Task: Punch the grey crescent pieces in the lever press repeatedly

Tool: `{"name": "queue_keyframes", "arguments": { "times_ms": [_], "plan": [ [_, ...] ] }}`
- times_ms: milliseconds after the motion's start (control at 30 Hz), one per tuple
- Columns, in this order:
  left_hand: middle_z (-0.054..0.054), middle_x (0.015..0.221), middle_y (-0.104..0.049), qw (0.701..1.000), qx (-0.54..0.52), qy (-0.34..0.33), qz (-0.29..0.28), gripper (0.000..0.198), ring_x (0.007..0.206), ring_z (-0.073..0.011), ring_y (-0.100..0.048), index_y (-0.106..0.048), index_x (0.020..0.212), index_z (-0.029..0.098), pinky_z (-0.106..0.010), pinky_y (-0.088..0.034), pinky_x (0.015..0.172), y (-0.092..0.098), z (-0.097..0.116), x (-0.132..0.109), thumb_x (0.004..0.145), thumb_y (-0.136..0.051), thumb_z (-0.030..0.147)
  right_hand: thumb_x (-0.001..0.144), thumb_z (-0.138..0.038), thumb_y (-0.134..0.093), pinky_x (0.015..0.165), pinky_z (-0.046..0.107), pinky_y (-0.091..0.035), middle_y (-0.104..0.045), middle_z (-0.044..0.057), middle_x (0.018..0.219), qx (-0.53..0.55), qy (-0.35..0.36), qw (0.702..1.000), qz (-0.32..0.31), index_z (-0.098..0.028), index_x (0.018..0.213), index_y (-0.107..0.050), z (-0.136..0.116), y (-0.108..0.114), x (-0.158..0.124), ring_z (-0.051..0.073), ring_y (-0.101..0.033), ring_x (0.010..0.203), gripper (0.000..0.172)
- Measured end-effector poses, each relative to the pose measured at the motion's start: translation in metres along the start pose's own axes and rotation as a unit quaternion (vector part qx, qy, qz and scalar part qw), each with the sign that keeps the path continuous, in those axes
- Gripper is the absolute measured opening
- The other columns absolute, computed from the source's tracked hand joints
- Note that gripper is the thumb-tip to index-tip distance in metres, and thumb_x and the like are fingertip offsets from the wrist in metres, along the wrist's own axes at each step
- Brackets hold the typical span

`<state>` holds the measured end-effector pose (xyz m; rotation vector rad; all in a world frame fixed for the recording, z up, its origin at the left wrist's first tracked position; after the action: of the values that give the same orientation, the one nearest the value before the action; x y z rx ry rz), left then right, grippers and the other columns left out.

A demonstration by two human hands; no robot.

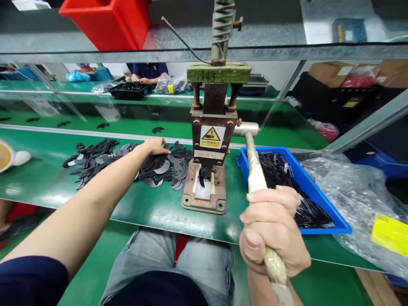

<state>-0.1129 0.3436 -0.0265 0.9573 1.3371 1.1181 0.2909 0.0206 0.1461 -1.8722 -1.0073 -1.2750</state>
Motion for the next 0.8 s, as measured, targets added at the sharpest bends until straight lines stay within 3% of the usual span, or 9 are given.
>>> {"name": "queue_keyframes", "arguments": {
  "times_ms": [100, 200, 333, 467, 567, 600, 667, 733, 800],
  "plan": [
    [-0.013, 0.111, -0.078, 0.998, -0.065, -0.022, 0.008, 0.063, 0.107, -0.0302, -0.072, -0.069, 0.12, 0.019, -0.032, -0.051, 0.087, 0.003, 0.006, -0.002, 0.071, -0.086, 0.055, 0.09, -0.043, -0.069, 0.084, 0.052, -0.043, -0.058, -0.002, 0.051, -0.001, -0.007, 1.0, 0.003, -0.024, 0.049, -0.047, -0.001, -0.001, 0.001, 0.023, -0.064, 0.061, 0.051],
    [-0.006, 0.091, -0.075, 0.994, -0.091, -0.057, 0.019, 0.035, 0.086, -0.0217, -0.07, -0.069, 0.098, 0.021, -0.028, -0.046, 0.071, 0.014, 0.013, -0.013, 0.083, -0.077, 0.052, 0.091, -0.043, -0.068, 0.085, 0.052, -0.043, -0.058, -0.002, 0.052, -0.005, -0.011, 1.0, -0.012, -0.024, 0.05, -0.048, -0.003, -0.004, 0.002, 0.024, -0.065, 0.064, 0.05],
    [-0.002, 0.072, -0.069, 0.975, -0.188, -0.106, 0.051, 0.041, 0.065, -0.0169, -0.062, -0.058, 0.08, 0.022, -0.028, -0.038, 0.058, 0.03, 0.026, -0.05, 0.096, -0.059, 0.06, 0.093, -0.042, -0.067, 0.086, 0.051, -0.043, -0.058, -0.002, 0.054, -0.002, -0.006, 1.0, -0.026, -0.023, 0.052, -0.049, -0.005, -0.007, 0.003, 0.024, -0.066, 0.067, 0.048],
    [-0.002, 0.065, -0.069, 0.959, -0.26, -0.116, -0.02, 0.039, 0.054, -0.0169, -0.061, -0.053, 0.078, 0.023, -0.028, -0.039, 0.054, 0.014, 0.045, -0.097, 0.095, -0.061, 0.057, 0.092, -0.043, -0.067, 0.081, 0.049, -0.045, -0.055, -0.003, 0.052, 0.006, 0.007, 1.0, -0.003, -0.023, 0.052, -0.047, -0.005, -0.006, 0.002, 0.021, -0.064, 0.063, 0.049],
    [-0.002, 0.066, -0.071, 0.955, -0.267, -0.098, -0.078, 0.026, 0.054, -0.0194, -0.064, -0.057, 0.093, 0.023, -0.029, -0.043, 0.056, -0.003, 0.049, -0.121, 0.098, -0.059, 0.049, 0.092, -0.042, -0.067, 0.079, 0.048, -0.046, -0.054, -0.003, 0.052, 0.008, 0.012, 1.0, 0.005, -0.022, 0.053, -0.047, -0.006, -0.006, 0.002, 0.02, -0.064, 0.061, 0.048],
    [-0.002, 0.067, -0.072, 0.961, -0.248, -0.1, -0.071, 0.024, 0.056, -0.0204, -0.066, -0.058, 0.097, 0.023, -0.029, -0.044, 0.058, -0.004, 0.048, -0.125, 0.098, -0.058, 0.047, 0.092, -0.041, -0.067, 0.08, 0.048, -0.046, -0.055, -0.003, 0.053, 0.007, 0.013, 1.0, 0.001, -0.022, 0.053, -0.047, -0.006, -0.007, 0.001, 0.02, -0.064, 0.062, 0.047],
    [-0.005, 0.074, -0.074, 0.975, -0.186, -0.125, -0.002, 0.025, 0.068, -0.0227, -0.069, -0.062, 0.098, 0.022, -0.031, -0.046, 0.065, 0.006, 0.045, -0.128, 0.098, -0.058, 0.046, 0.092, -0.04, -0.067, 0.081, 0.049, -0.046, -0.056, -0.002, 0.054, 0.008, 0.015, 1.0, -0.008, -0.023, 0.054, -0.048, -0.007, -0.008, 0.002, 0.021, -0.064, 0.062, 0.046],
    [-0.008, 0.086, -0.075, 0.973, -0.135, -0.164, 0.094, 0.03, 0.084, -0.0246, -0.07, -0.066, 0.089, 0.022, -0.031, -0.046, 0.073, 0.023, 0.045, -0.131, 0.097, -0.058, 0.049, 0.093, -0.04, -0.067, 0.08, 0.049, -0.046, -0.056, -0.002, 0.054, 0.008, 0.014, 1.0, -0.011, -0.023, 0.055, -0.049, -0.008, -0.008, 0.002, 0.021, -0.064, 0.063, 0.045],
    [-0.009, 0.09, -0.075, 0.965, -0.131, -0.18, 0.139, 0.037, 0.088, -0.0246, -0.069, -0.068, 0.081, 0.022, -0.031, -0.045, 0.074, 0.032, 0.044, -0.134, 0.098, -0.055, 0.052, 0.093, -0.041, -0.066, 0.078, 0.048, -0.047, -0.056, -0.002, 0.054, 0.009, 0.013, 1.0, -0.007, -0.023, 0.055, -0.048, -0.008, -0.007, 0.002, 0.02, -0.063, 0.061, 0.046]
  ]
}}
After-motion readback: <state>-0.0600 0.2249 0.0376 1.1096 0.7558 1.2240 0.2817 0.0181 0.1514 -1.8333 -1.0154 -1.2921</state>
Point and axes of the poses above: each hand's wrist, its own x-axis towards the middle knuckle, its own y-axis out of the back of the hand, z = x × y, the point moved 9 cm from there along x, towards the middle knuckle
